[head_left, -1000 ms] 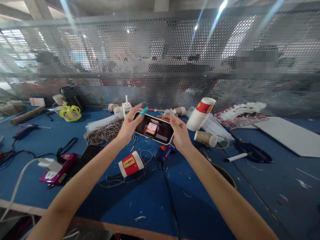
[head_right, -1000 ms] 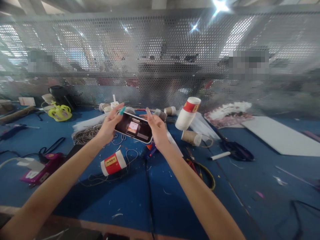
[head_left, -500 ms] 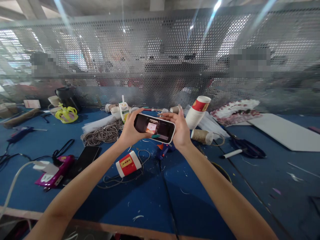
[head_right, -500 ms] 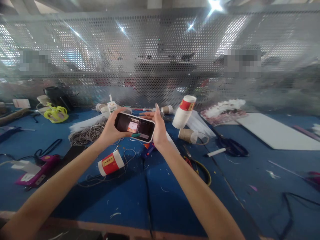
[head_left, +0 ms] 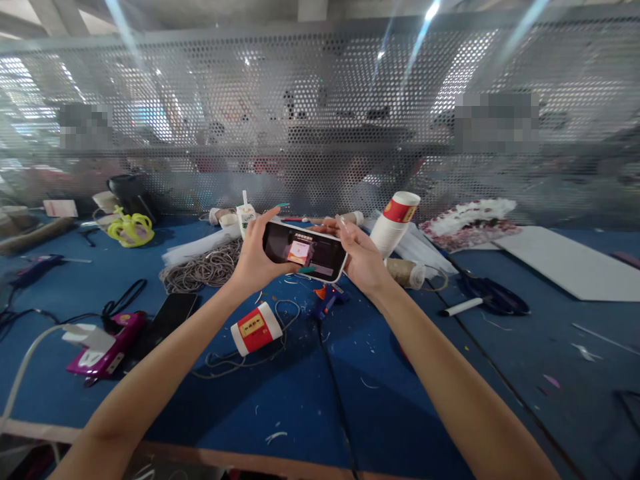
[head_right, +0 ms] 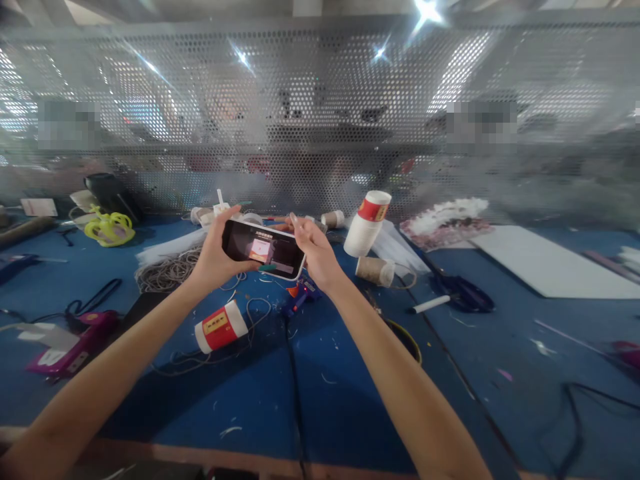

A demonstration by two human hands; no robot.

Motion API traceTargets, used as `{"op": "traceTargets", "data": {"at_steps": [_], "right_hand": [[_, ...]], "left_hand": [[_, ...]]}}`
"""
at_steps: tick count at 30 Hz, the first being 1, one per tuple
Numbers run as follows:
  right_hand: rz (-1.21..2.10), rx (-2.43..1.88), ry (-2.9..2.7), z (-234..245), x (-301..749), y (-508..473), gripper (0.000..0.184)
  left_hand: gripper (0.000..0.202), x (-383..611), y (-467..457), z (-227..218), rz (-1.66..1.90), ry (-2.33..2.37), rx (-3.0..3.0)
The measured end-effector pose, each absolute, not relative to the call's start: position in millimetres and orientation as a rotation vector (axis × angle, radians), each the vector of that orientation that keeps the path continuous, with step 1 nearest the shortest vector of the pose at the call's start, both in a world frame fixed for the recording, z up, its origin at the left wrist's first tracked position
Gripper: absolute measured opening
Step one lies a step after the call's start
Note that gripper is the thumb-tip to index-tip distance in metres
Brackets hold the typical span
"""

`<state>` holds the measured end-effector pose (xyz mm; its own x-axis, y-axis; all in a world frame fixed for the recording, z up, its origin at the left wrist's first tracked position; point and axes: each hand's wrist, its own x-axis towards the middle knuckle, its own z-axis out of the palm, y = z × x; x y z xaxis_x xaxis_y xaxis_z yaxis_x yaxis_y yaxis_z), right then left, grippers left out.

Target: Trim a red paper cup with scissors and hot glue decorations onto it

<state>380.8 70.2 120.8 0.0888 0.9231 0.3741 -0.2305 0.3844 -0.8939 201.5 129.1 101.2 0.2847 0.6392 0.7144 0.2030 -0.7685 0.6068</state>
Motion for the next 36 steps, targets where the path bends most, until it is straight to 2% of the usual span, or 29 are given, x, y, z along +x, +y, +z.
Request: {"op": "traceTargets", "data": {"at_steps": [5, 11, 18, 28, 36], "right_hand": [[0.991, -0.780, -1.163, 123, 382, 68, 0.029], [1.024, -0.768, -1.277, 126, 389, 68, 0.029], [0.840, -0.841, -1.410, 120, 398, 73, 0.031], [0.994, -0.776, -1.398, 123, 397, 71, 0.028], [0.824, -0.817, -1.555, 122, 398, 71, 0.046]], "left_hand": [[0.104, 199, 130, 103, 1.406, 0.710, 2.229], [0.100, 192, 130, 111, 1.347, 0.673, 2.309], [0.099, 193, 129, 111, 1.363, 0.667, 2.360], [0.098, 194, 128, 112, 1.340, 0.728, 2.340], [0.093, 195, 128, 112, 1.354, 0.717, 2.347]]}}
